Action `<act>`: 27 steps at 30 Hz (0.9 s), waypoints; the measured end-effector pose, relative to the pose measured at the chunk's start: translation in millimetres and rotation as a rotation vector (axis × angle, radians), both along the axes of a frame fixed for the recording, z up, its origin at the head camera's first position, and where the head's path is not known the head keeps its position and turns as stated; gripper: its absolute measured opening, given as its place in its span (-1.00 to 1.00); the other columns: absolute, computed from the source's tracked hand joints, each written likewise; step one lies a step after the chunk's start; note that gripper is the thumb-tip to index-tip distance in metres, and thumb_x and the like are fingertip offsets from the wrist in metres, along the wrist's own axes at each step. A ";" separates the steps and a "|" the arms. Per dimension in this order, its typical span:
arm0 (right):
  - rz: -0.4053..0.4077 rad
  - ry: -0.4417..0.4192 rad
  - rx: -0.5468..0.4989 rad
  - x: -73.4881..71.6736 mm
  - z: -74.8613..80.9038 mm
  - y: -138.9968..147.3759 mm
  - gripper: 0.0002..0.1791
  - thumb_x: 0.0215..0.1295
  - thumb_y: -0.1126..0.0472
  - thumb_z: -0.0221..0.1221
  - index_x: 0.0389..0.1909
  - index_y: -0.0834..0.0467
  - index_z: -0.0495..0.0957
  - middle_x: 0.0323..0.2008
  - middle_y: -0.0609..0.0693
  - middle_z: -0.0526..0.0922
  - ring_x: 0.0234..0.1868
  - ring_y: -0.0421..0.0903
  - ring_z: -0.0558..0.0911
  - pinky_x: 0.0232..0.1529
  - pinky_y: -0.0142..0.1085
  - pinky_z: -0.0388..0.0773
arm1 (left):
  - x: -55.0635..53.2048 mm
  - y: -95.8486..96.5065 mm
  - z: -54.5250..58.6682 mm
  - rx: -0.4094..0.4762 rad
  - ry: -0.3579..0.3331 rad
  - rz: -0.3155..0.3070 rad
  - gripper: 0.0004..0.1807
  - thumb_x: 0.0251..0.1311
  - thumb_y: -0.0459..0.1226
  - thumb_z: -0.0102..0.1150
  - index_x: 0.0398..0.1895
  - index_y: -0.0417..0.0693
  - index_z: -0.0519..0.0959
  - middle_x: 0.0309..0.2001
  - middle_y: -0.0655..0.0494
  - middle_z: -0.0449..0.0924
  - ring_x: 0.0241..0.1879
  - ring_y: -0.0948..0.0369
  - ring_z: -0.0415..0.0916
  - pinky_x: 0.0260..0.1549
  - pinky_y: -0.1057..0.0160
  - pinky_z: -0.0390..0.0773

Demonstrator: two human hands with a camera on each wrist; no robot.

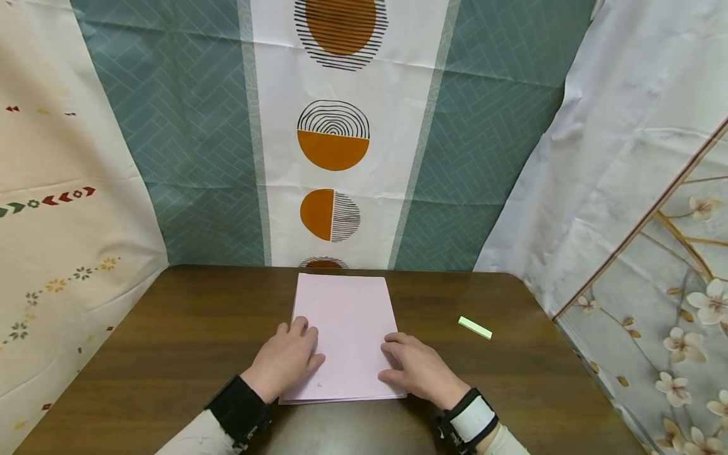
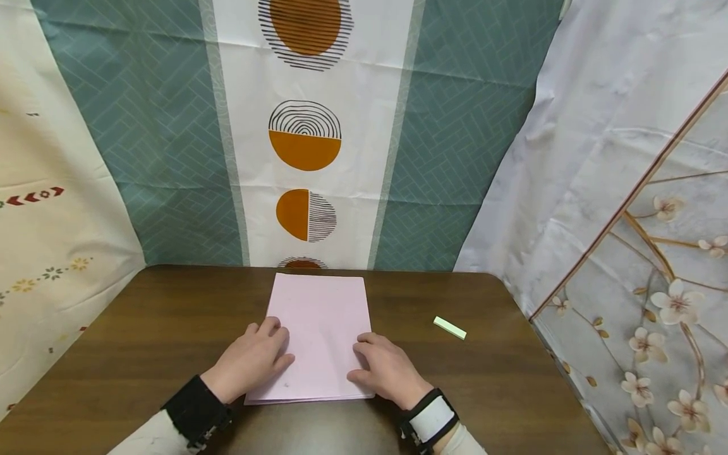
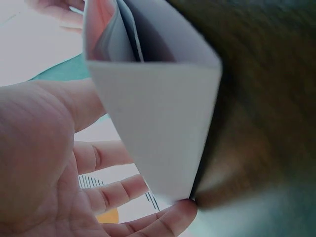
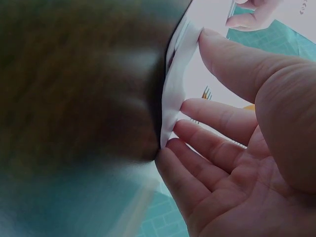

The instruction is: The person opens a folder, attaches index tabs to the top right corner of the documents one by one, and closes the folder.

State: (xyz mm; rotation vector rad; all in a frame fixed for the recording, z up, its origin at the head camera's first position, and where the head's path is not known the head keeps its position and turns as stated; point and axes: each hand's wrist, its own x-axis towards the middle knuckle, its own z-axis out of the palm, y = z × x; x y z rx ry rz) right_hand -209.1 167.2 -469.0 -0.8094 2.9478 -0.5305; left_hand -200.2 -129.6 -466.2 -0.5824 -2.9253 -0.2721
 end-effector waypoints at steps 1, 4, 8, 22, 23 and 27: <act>-0.002 0.002 0.000 0.1 0.9 0.1 -0.41 0.33 0.05 0.57 0.25 0.29 0.72 0.36 0.22 0.63 0.38 0.22 0.61 0.38 0.18 0.53 | 0.1 0.3 0.0 0.002 0.001 -0.003 -0.49 0.41 -0.04 0.50 0.15 -0.25 0.66 0.23 -0.30 0.54 -0.03 -0.19 0.54 -0.11 -0.08 0.70; -0.012 0.008 -0.003 0.5 2.5 1.0 -0.43 0.32 0.06 0.57 0.23 0.30 0.73 0.35 0.23 0.64 0.37 0.22 0.62 0.37 0.18 0.55 | 0.1 1.5 -0.5 0.008 0.008 -0.008 -0.50 0.43 -0.03 0.48 0.16 -0.25 0.66 0.24 -0.30 0.54 -0.01 -0.20 0.55 -0.08 -0.09 0.69; -0.024 0.012 -0.005 0.4 1.8 2.6 -0.45 0.32 0.06 0.57 0.21 0.29 0.74 0.34 0.24 0.64 0.37 0.22 0.61 0.37 0.18 0.55 | -0.6 3.9 -1.2 0.007 0.013 -0.011 -0.48 0.45 -0.03 0.46 0.18 -0.27 0.65 0.25 -0.31 0.54 0.00 -0.21 0.54 -0.05 -0.11 0.68; -0.037 -0.004 -0.024 1.5 -0.9 4.1 -0.42 0.33 0.06 0.56 0.25 0.30 0.72 0.36 0.25 0.63 0.41 0.27 0.58 0.41 0.20 0.50 | 1.1 8.5 -0.4 -0.027 0.057 0.017 -0.51 0.41 -0.02 0.50 0.12 -0.23 0.69 0.17 -0.27 0.61 -0.06 -0.17 0.60 -0.07 -0.12 0.70; -0.037 -0.006 -0.026 1.7 -1.1 4.1 -0.42 0.34 0.06 0.56 0.25 0.30 0.72 0.37 0.25 0.62 0.42 0.27 0.57 0.42 0.20 0.49 | 2.6 9.8 0.8 -0.039 0.077 0.018 -0.51 0.40 -0.02 0.51 0.12 -0.22 0.70 0.15 -0.26 0.62 -0.05 -0.18 0.61 -0.06 -0.14 0.71; -0.032 -0.013 -0.032 3.1 -1.0 4.0 -0.41 0.37 0.06 0.53 0.28 0.31 0.70 0.38 0.26 0.61 0.42 0.26 0.57 0.42 0.19 0.49 | 10.5 17.0 4.8 -0.072 0.160 0.009 -0.50 0.34 -0.04 0.55 0.16 -0.17 0.69 0.15 -0.24 0.66 0.09 -0.22 0.64 0.01 -0.24 0.68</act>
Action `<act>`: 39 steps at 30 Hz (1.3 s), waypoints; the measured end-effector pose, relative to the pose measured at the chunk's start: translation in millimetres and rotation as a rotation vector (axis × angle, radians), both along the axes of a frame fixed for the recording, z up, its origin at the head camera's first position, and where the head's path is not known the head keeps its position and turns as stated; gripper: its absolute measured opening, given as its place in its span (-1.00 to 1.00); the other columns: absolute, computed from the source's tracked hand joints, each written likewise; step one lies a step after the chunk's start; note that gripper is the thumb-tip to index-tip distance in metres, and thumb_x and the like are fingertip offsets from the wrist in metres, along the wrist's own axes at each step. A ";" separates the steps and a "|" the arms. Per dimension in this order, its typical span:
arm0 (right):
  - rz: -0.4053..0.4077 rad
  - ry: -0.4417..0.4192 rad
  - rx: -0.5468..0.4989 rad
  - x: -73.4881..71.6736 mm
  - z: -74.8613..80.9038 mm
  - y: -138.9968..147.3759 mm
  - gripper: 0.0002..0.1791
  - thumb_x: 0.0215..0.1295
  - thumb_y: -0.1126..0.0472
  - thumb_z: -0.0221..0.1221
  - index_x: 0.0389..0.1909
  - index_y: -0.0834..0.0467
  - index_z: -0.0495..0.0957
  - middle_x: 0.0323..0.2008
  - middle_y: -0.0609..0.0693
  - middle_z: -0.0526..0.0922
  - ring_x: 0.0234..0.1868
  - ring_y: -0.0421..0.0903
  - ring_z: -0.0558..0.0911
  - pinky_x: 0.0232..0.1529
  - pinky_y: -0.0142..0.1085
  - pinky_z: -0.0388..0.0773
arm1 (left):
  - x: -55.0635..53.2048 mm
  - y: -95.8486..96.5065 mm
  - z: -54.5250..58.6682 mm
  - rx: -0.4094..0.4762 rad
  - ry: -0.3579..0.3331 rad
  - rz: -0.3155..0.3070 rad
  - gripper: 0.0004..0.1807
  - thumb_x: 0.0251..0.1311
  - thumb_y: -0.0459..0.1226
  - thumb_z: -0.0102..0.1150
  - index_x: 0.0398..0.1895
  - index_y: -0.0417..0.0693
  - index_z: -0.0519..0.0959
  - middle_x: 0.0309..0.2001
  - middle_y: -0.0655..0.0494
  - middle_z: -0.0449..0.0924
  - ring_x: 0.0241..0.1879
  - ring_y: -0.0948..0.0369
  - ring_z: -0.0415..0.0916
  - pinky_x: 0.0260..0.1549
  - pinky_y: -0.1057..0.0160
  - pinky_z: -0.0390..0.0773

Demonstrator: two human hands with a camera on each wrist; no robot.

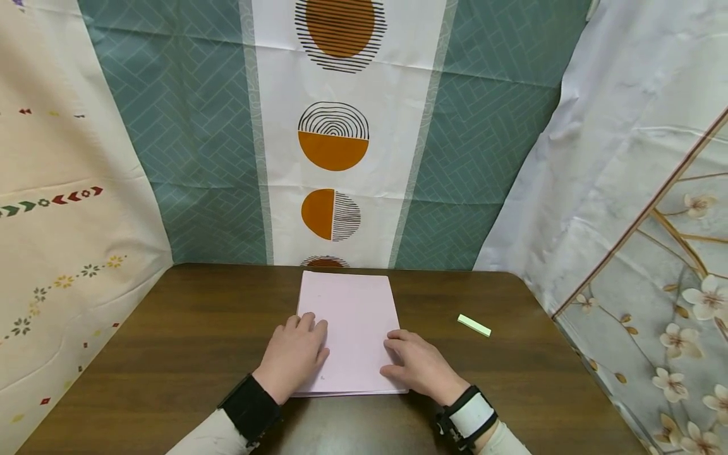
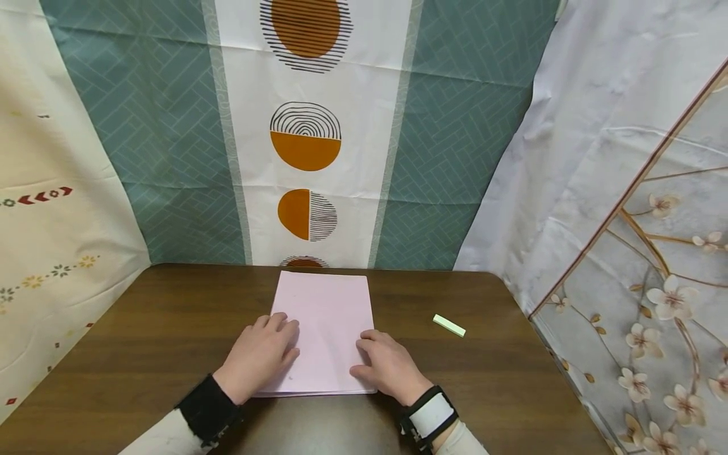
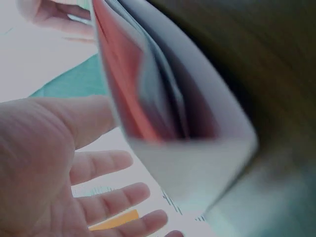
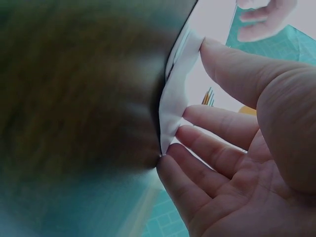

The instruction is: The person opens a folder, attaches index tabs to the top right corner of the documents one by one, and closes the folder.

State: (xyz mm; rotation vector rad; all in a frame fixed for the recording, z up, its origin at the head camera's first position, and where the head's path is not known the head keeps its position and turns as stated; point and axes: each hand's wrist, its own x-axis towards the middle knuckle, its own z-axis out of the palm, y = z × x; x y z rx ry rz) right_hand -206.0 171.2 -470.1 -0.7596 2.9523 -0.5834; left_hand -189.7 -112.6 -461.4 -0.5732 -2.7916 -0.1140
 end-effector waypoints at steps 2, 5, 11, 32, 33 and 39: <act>0.003 -0.003 -0.002 0.4 0.3 -0.2 -0.41 0.38 0.06 0.52 0.29 0.31 0.69 0.39 0.26 0.61 0.42 0.25 0.57 0.42 0.19 0.49 | 4.5 4.9 1.2 -0.008 0.032 -0.030 -0.47 0.32 -0.02 0.57 0.19 -0.15 0.70 0.18 -0.22 0.68 0.15 -0.22 0.64 0.07 -0.28 0.66; 0.006 0.000 -0.005 2.0 0.8 -0.1 -0.42 0.41 0.06 0.50 0.31 0.30 0.68 0.39 0.25 0.60 0.42 0.24 0.57 0.41 0.19 0.50 | 13.4 13.0 2.1 -0.024 0.058 -0.093 -0.42 0.31 0.07 0.56 0.18 -0.14 0.72 0.18 -0.17 0.71 0.17 -0.17 0.65 0.13 -0.27 0.63; 0.013 0.065 -0.019 6.8 1.2 1.7 -0.49 0.45 0.10 0.47 0.29 0.29 0.69 0.39 0.24 0.61 0.42 0.24 0.57 0.39 0.17 0.53 | 30.3 27.1 2.3 -0.088 0.073 -0.186 -0.28 0.28 0.26 0.50 0.20 -0.12 0.72 0.20 -0.14 0.71 0.20 -0.16 0.64 0.16 -0.22 0.61; -0.002 0.067 -0.003 27.9 4.2 11.5 -0.56 0.41 0.10 0.50 0.18 0.27 0.75 0.30 0.18 0.67 0.31 0.19 0.66 0.27 0.17 0.62 | 37.0 39.4 -6.9 -0.188 0.127 -0.144 -0.37 0.18 0.27 0.56 -0.11 -0.10 0.71 -0.31 -0.01 0.59 -0.35 0.03 0.55 -0.45 0.05 0.57; -0.002 0.063 -0.001 28.4 4.0 11.3 -0.56 0.41 0.10 0.50 0.18 0.27 0.75 0.29 0.18 0.67 0.31 0.19 0.66 0.27 0.17 0.62 | 37.5 39.5 -6.9 -0.185 0.137 -0.146 -0.39 0.19 0.26 0.56 -0.15 -0.09 0.70 -0.34 0.00 0.57 -0.38 0.04 0.54 -0.48 0.07 0.55; -0.014 0.070 -0.001 30.3 2.5 11.1 -0.57 0.39 0.11 0.52 0.16 0.25 0.77 0.27 0.16 0.70 0.29 0.18 0.66 0.27 0.16 0.61 | 36.7 40.1 -10.8 -0.203 0.188 -0.159 -0.46 0.20 0.23 0.57 -0.32 -0.02 0.63 -0.49 0.03 0.49 -0.53 0.09 0.46 -0.61 0.15 0.48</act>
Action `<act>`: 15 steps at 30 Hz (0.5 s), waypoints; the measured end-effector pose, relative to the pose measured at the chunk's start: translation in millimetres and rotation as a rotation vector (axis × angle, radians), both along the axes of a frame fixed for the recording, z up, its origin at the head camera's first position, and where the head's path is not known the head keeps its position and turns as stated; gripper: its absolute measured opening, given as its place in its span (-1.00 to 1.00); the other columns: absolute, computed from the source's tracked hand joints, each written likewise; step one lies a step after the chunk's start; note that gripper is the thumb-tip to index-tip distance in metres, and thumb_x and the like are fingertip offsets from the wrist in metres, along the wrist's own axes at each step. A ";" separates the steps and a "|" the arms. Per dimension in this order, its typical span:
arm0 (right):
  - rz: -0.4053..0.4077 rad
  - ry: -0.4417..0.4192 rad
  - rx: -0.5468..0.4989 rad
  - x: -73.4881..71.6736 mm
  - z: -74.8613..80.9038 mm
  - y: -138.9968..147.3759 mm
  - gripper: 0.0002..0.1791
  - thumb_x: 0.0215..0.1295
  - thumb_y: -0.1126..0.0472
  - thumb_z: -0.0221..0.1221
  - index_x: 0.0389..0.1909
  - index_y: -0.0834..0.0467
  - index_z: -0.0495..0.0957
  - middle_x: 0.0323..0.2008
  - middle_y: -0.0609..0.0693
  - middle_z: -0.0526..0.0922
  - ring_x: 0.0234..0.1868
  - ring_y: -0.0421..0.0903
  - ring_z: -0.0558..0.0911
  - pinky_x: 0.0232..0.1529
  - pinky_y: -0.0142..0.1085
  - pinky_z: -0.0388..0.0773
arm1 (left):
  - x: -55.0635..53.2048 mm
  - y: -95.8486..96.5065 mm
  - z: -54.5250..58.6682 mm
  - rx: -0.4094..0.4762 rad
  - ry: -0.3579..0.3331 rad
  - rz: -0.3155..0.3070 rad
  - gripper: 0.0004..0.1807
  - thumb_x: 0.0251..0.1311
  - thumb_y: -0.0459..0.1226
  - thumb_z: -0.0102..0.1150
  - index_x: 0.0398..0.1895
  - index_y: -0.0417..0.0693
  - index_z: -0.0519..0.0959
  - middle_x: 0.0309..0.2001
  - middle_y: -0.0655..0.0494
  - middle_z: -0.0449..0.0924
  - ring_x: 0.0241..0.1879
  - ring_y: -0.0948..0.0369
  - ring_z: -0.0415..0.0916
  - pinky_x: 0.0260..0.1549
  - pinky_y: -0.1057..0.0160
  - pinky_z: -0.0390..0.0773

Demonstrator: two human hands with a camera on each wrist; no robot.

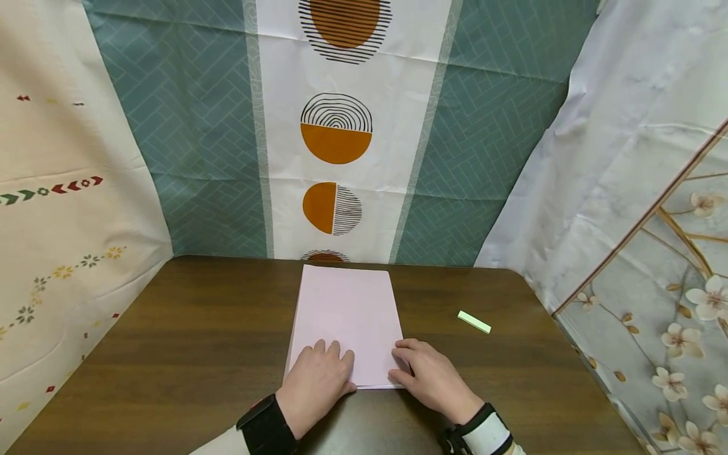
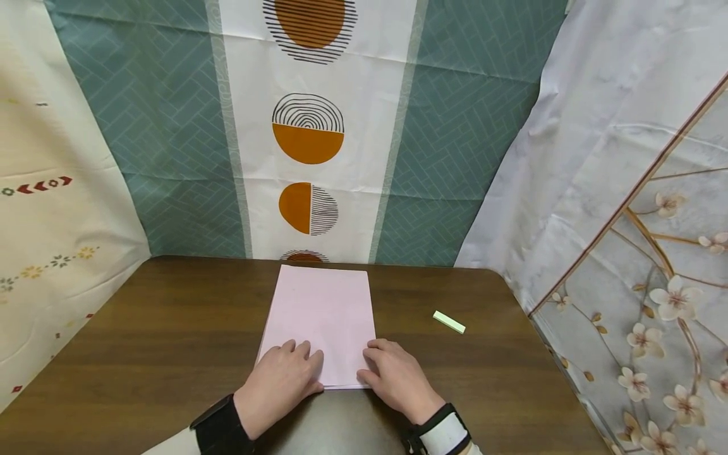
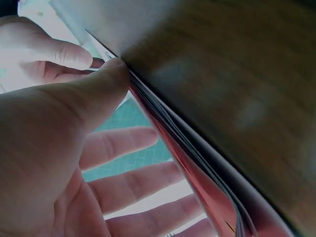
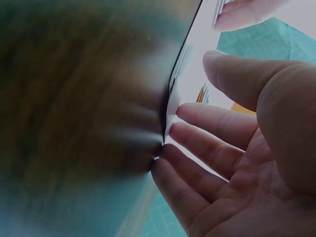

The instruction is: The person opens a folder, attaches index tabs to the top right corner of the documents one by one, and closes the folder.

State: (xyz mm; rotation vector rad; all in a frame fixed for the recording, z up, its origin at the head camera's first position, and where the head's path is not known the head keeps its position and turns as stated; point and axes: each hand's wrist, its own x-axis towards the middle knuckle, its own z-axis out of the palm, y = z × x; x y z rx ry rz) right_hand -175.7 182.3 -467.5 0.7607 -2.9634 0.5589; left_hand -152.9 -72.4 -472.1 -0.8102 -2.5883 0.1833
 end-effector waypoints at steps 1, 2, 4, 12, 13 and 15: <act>-0.002 0.001 0.000 0.0 -0.3 -0.1 -0.58 0.39 0.11 0.52 0.15 0.25 0.77 0.26 0.16 0.70 0.29 0.18 0.67 0.27 0.16 0.62 | -0.4 0.1 -0.5 -0.010 0.005 -0.001 -0.46 0.21 0.23 0.57 -0.33 -0.02 0.63 -0.50 0.03 0.49 -0.54 0.09 0.45 -0.61 0.16 0.49; -0.003 0.002 0.000 0.0 -0.5 -0.2 -0.58 0.39 0.11 0.52 0.15 0.25 0.77 0.26 0.16 0.70 0.28 0.17 0.67 0.27 0.16 0.62 | -0.7 0.2 -0.9 -0.019 0.006 -0.002 -0.47 0.22 0.23 0.56 -0.34 -0.01 0.63 -0.51 0.03 0.49 -0.55 0.10 0.45 -0.62 0.16 0.49; -0.002 0.003 0.004 -0.5 -0.9 -0.6 -0.58 0.40 0.11 0.51 0.15 0.25 0.77 0.25 0.16 0.70 0.28 0.17 0.67 0.27 0.16 0.62 | -1.1 0.1 -1.1 -0.038 0.011 -0.007 -0.48 0.23 0.22 0.55 -0.36 0.00 0.62 -0.52 0.03 0.49 -0.56 0.11 0.44 -0.63 0.17 0.49; -0.001 0.009 0.033 -1.1 -0.8 -1.8 -0.58 0.40 0.10 0.51 0.16 0.24 0.76 0.23 0.16 0.71 0.24 0.15 0.69 0.24 0.13 0.65 | -0.4 -0.4 2.0 -0.017 -0.019 -0.037 -0.51 0.24 0.20 0.57 -0.10 0.05 0.69 -0.37 -0.02 0.63 -0.41 0.05 0.56 -0.46 0.09 0.60; -0.001 0.012 0.034 -0.7 -1.2 -1.7 -0.58 0.40 0.10 0.51 0.15 0.24 0.76 0.21 0.15 0.71 0.22 0.13 0.70 0.23 0.12 0.65 | 0.3 -0.5 2.6 -0.006 -0.027 -0.033 -0.47 0.23 0.21 0.57 -0.01 0.06 0.71 -0.27 -0.06 0.67 -0.31 0.00 0.62 -0.36 0.03 0.66; 0.001 0.020 0.036 -0.2 -1.7 -1.5 -0.59 0.40 0.10 0.51 0.15 0.23 0.77 0.19 0.13 0.71 0.20 0.11 0.70 0.21 0.11 0.67 | 1.2 -0.7 3.6 0.013 -0.041 -0.018 -0.36 0.18 0.25 0.59 0.16 0.09 0.71 -0.03 -0.14 0.71 -0.06 -0.12 0.68 -0.16 -0.14 0.71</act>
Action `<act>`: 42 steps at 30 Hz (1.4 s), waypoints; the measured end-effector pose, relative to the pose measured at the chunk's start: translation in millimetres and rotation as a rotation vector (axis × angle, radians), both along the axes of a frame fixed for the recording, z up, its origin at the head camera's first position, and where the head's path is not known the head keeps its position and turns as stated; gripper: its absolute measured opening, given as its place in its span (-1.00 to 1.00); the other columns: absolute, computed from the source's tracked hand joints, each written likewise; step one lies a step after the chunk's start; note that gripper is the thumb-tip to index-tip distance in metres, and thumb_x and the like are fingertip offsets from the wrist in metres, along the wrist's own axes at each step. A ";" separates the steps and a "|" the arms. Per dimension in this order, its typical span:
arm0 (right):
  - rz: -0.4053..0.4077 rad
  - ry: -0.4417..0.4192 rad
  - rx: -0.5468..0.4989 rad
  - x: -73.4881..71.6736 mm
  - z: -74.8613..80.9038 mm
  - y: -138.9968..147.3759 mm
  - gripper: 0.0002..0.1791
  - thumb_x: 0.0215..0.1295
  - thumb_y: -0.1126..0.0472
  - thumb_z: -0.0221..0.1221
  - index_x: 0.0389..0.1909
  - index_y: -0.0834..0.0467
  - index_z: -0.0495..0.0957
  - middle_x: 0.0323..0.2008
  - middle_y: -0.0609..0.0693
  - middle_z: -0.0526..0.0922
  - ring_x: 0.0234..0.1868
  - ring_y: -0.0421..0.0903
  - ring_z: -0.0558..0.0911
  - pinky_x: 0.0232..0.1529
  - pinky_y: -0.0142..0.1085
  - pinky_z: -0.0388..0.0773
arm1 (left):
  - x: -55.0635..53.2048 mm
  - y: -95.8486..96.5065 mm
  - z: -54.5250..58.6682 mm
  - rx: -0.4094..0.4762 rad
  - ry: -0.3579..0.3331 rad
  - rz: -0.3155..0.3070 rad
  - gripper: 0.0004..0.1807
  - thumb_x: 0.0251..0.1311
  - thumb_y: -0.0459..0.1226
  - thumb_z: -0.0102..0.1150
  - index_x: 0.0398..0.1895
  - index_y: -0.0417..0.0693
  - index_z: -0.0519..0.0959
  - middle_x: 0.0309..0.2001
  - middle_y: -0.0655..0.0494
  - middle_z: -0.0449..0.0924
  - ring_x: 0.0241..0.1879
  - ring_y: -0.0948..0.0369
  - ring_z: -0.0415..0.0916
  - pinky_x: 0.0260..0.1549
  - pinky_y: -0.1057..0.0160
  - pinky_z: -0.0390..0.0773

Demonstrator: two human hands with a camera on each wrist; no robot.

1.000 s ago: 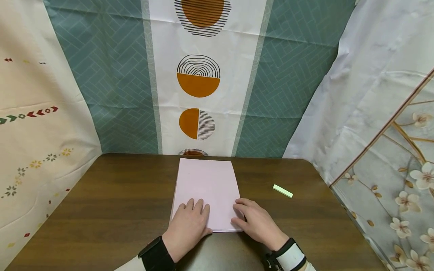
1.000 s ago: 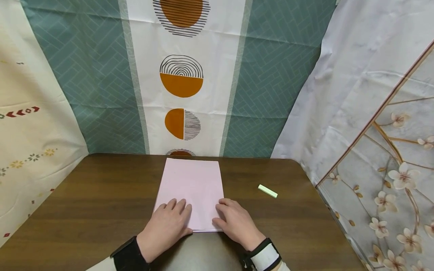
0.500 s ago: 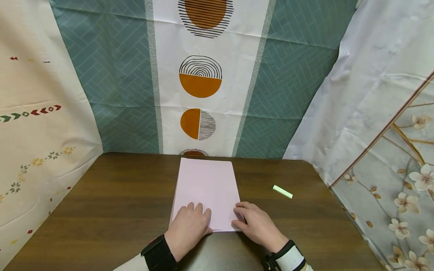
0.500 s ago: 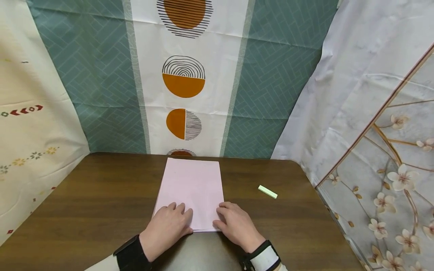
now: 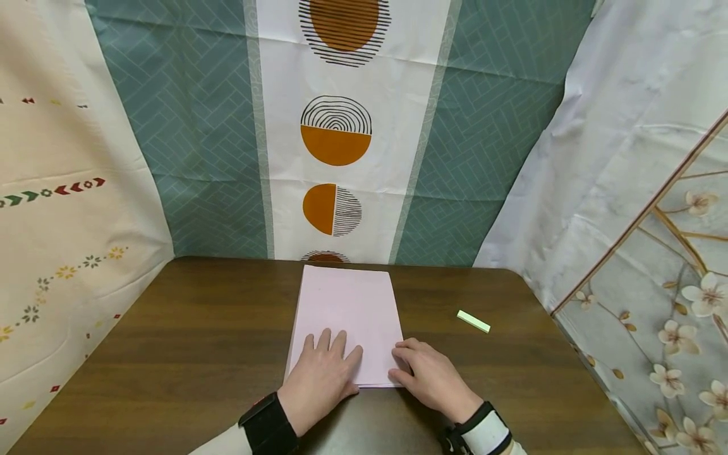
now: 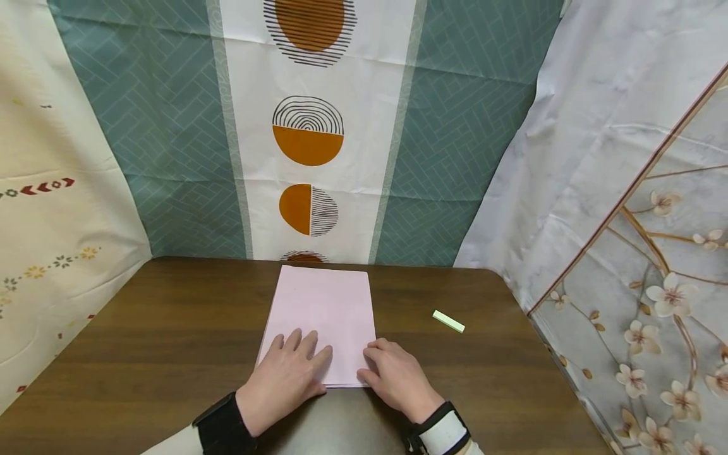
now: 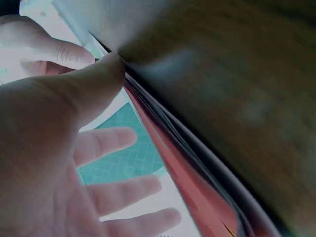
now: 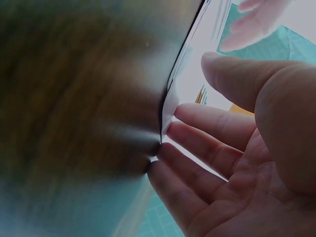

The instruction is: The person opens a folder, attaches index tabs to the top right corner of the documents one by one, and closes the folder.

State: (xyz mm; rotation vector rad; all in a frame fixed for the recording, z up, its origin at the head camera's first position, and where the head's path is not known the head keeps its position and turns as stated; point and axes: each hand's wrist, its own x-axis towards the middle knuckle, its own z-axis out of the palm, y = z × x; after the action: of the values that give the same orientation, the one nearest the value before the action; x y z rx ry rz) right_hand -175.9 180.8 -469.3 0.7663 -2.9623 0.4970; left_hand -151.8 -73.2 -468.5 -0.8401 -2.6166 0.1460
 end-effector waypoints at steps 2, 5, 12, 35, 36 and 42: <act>0.006 0.017 -0.003 -0.1 -0.5 1.1 -0.61 0.40 0.11 0.51 0.14 0.22 0.77 0.17 0.11 0.72 0.17 0.09 0.71 0.19 0.10 0.68 | -0.2 0.3 0.7 0.011 -0.009 0.017 -0.27 0.13 0.27 0.61 0.27 0.13 0.69 0.15 -0.20 0.67 0.12 -0.24 0.65 -0.03 -0.30 0.68; 0.009 0.026 -0.011 -0.5 -0.2 2.2 -0.61 0.40 0.12 0.51 0.14 0.23 0.77 0.14 0.09 0.72 0.14 0.08 0.72 0.17 0.08 0.69 | -1.6 0.1 1.0 0.018 0.007 0.025 -0.21 0.10 0.28 0.63 0.32 0.13 0.68 0.10 -0.19 0.70 0.03 -0.21 0.69 -0.15 -0.20 0.72; 0.002 0.040 -0.023 -1.9 -1.1 2.7 -0.64 0.41 0.11 0.51 0.11 0.20 0.79 0.10 0.04 0.73 0.06 0.00 0.73 0.13 0.03 0.71 | -6.9 -4.9 2.7 0.003 -0.001 -0.005 -0.30 0.14 0.26 0.60 0.19 0.08 0.68 -0.32 -0.01 0.62 -0.42 0.05 0.57 -0.52 0.10 0.60; -0.043 0.048 -0.054 1.9 -4.4 4.5 -0.72 0.44 0.13 0.48 0.06 0.19 0.79 0.06 0.01 0.73 0.03 -0.02 0.76 0.12 0.02 0.72 | -10.1 -11.0 3.8 -0.019 -0.025 -0.085 -0.36 0.14 0.17 0.66 0.19 0.13 0.68 -0.19 -0.02 0.63 -0.26 0.00 0.60 -0.32 0.02 0.62; -0.043 0.045 -0.056 1.9 -5.1 4.6 -0.71 0.44 0.14 0.48 0.06 0.19 0.79 0.06 0.02 0.73 0.03 -0.01 0.76 0.12 0.02 0.72 | -10.2 -11.1 3.1 -0.010 -0.028 -0.075 -0.34 0.13 0.18 0.66 0.21 0.13 0.68 -0.13 -0.04 0.64 -0.20 -0.02 0.61 -0.30 -0.01 0.64; -0.037 0.048 -0.054 -0.8 -5.1 4.2 -0.70 0.45 0.14 0.47 0.07 0.21 0.81 0.07 0.05 0.75 0.05 0.02 0.77 0.14 0.03 0.72 | -10.4 -11.2 4.5 0.036 -0.063 -0.027 -0.28 0.10 0.17 0.69 0.25 0.10 0.67 -0.11 -0.09 0.64 -0.24 0.00 0.59 -0.43 0.05 0.64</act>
State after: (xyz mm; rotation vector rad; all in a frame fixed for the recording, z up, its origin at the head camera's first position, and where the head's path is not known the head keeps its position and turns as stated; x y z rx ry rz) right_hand -176.7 185.0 -474.3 0.7071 -2.9001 0.5466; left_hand -162.2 -84.4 -464.0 -0.8814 -2.6569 0.0651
